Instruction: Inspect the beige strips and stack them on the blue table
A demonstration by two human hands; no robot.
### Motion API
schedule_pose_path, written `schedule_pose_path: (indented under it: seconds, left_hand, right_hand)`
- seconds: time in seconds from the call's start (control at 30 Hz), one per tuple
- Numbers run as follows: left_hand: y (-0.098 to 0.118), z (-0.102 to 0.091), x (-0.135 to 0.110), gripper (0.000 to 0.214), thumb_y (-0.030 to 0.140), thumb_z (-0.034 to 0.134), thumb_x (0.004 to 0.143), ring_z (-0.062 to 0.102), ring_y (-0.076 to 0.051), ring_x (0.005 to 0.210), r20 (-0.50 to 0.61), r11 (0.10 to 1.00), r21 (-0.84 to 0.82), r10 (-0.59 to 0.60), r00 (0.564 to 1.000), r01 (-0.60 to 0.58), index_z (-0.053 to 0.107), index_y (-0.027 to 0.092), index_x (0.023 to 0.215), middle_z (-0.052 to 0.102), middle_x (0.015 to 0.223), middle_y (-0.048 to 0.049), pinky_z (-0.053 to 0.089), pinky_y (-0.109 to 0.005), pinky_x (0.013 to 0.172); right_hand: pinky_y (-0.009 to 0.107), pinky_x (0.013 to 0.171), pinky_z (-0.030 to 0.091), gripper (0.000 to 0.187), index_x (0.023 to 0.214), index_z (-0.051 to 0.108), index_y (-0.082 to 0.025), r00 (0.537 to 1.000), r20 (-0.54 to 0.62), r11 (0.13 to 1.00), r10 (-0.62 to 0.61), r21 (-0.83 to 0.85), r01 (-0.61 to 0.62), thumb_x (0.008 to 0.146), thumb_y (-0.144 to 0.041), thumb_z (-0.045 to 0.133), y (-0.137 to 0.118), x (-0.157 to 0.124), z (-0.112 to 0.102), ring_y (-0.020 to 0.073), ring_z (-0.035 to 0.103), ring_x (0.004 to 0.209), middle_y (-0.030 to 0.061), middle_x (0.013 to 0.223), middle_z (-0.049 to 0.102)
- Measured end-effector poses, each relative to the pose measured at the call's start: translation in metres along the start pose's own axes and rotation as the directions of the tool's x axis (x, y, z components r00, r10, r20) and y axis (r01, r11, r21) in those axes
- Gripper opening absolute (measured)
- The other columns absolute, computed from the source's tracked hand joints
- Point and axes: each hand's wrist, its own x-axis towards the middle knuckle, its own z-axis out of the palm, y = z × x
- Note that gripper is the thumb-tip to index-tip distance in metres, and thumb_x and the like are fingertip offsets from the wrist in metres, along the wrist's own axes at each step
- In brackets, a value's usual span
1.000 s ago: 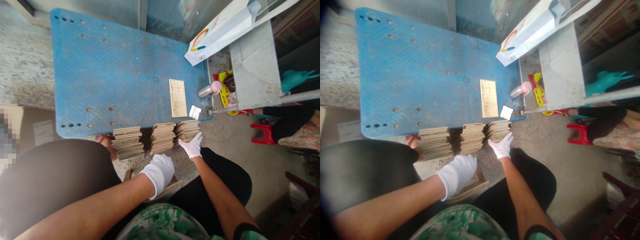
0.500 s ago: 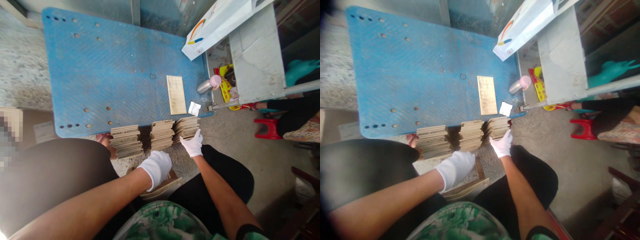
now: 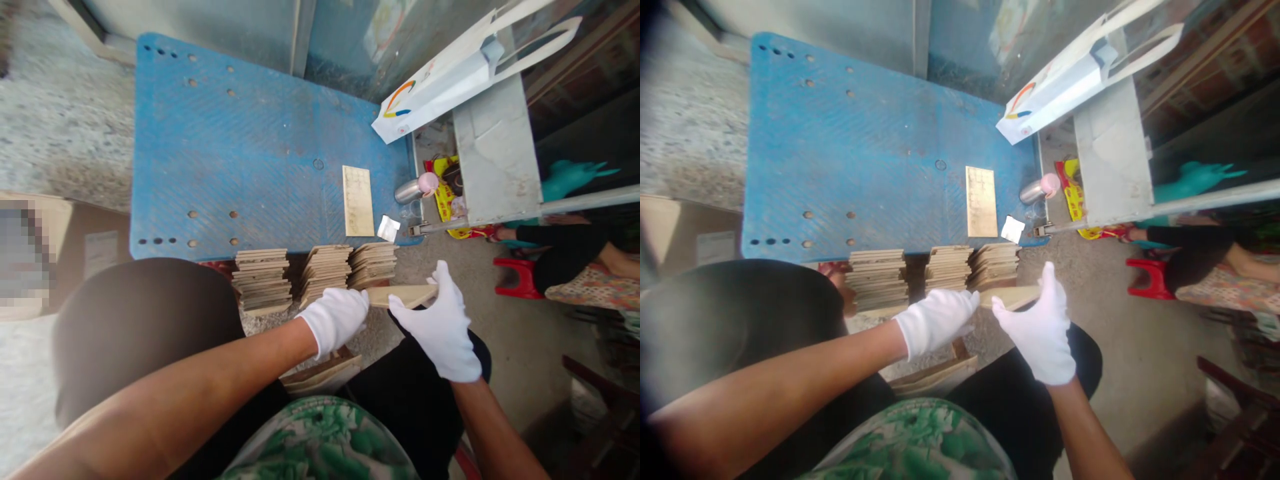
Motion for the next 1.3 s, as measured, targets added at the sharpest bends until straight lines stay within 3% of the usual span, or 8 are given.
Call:
schedule_pose_path:
  seconds: [0.1,0.23,0.43,0.5,0.67,0.8,1.13,1.3]
  left_hand:
    - [0.002,0.004,0.003,0.056,0.038,0.057,0.084,0.065,-0.031,0.093,-0.067,0.992,-0.105,0.059,0.996,-0.066,0.045,0.004,0.127,0.063,0.108,-0.0189,0.053,-0.039,0.073]
    - [0.006,-0.003,0.000,0.040,0.032,0.047,0.089,0.067,-0.026,0.087,-0.058,0.974,-0.228,-0.006,0.998,-0.007,0.050,0.010,0.121,0.067,0.103,-0.0155,0.051,-0.034,0.072]
    - [-0.005,-0.020,-0.009,0.030,0.034,0.041,0.089,0.065,-0.023,0.070,-0.037,0.883,-0.456,-0.147,0.988,0.114,0.064,0.018,0.100,0.069,0.082,-0.0091,0.046,-0.030,0.061]
    - [-0.011,-0.022,-0.008,0.032,0.035,0.041,0.089,0.064,-0.021,0.068,-0.015,0.819,-0.545,-0.222,0.975,0.178,0.066,0.016,0.093,0.069,0.079,-0.0090,0.045,-0.028,0.061]
    - [-0.022,-0.024,-0.002,0.032,0.035,0.047,0.087,0.065,-0.020,0.076,-0.035,0.642,-0.735,-0.358,0.933,0.218,0.070,0.012,0.089,0.070,0.082,-0.0106,0.047,-0.026,0.068]
    - [-0.028,-0.027,0.001,0.034,0.037,0.050,0.085,0.066,-0.020,0.076,-0.076,0.539,-0.824,-0.412,0.908,0.176,0.071,0.012,0.094,0.072,0.083,-0.0104,0.049,-0.026,0.069]
    - [-0.045,-0.023,0.016,0.034,0.039,0.055,0.081,0.068,-0.022,0.082,-0.122,0.369,-0.926,-0.481,0.868,0.075,0.071,0.012,0.095,0.074,0.087,-0.0102,0.053,-0.029,0.076]
    - [-0.045,-0.028,0.018,0.038,0.040,0.051,0.084,0.067,-0.022,0.088,-0.181,0.388,-0.922,-0.475,0.861,0.020,0.067,0.013,0.105,0.073,0.098,-0.0101,0.052,-0.031,0.081]
  right_hand:
    - [0.042,0.101,0.043,0.103,0.147,0.023,-0.030,0.999,-0.007,0.999,-0.040,-0.005,0.040,0.058,-0.053,0.070,-0.009,-0.009,-0.025,0.0299,0.057,0.112,0.0082,0.133,0.050]
    - [0.045,0.100,0.045,0.101,0.146,0.027,-0.030,0.997,0.016,0.992,-0.069,0.104,0.067,0.058,-0.051,0.071,-0.015,-0.009,-0.035,0.0307,0.058,0.112,0.0077,0.130,0.054]
    - [0.041,0.101,0.044,0.106,0.150,0.006,-0.020,0.994,0.068,0.787,-0.091,0.616,0.031,0.067,-0.049,0.066,-0.007,0.003,-0.004,0.0268,0.044,0.129,0.0141,0.148,0.032]
    - [0.043,0.102,0.042,0.111,0.150,0.006,-0.019,0.991,0.090,0.741,-0.099,0.671,0.013,0.064,-0.048,0.071,-0.003,0.001,0.014,0.0289,0.044,0.129,0.0170,0.147,0.034]
    - [0.049,0.101,0.040,0.124,0.151,0.006,-0.020,0.959,0.270,0.915,-0.089,0.402,-0.028,0.054,-0.048,0.078,-0.016,-0.018,0.048,0.0339,0.048,0.124,0.0180,0.140,0.044]
    - [0.051,0.098,0.041,0.128,0.151,0.001,-0.020,0.918,0.392,0.961,-0.054,0.269,-0.058,0.053,-0.047,0.079,-0.040,-0.023,0.050,0.0363,0.051,0.121,0.0193,0.140,0.043]
    - [0.050,0.101,0.039,0.120,0.151,0.010,-0.019,0.926,0.371,0.965,-0.069,0.262,-0.032,0.055,-0.047,0.077,-0.067,-0.006,0.041,0.0372,0.048,0.123,0.0194,0.141,0.042]
    - [0.047,0.100,0.041,0.112,0.149,0.020,-0.019,0.933,0.351,0.962,-0.078,0.273,-0.022,0.056,-0.049,0.075,-0.069,0.014,0.049,0.0351,0.051,0.121,0.0178,0.135,0.050]
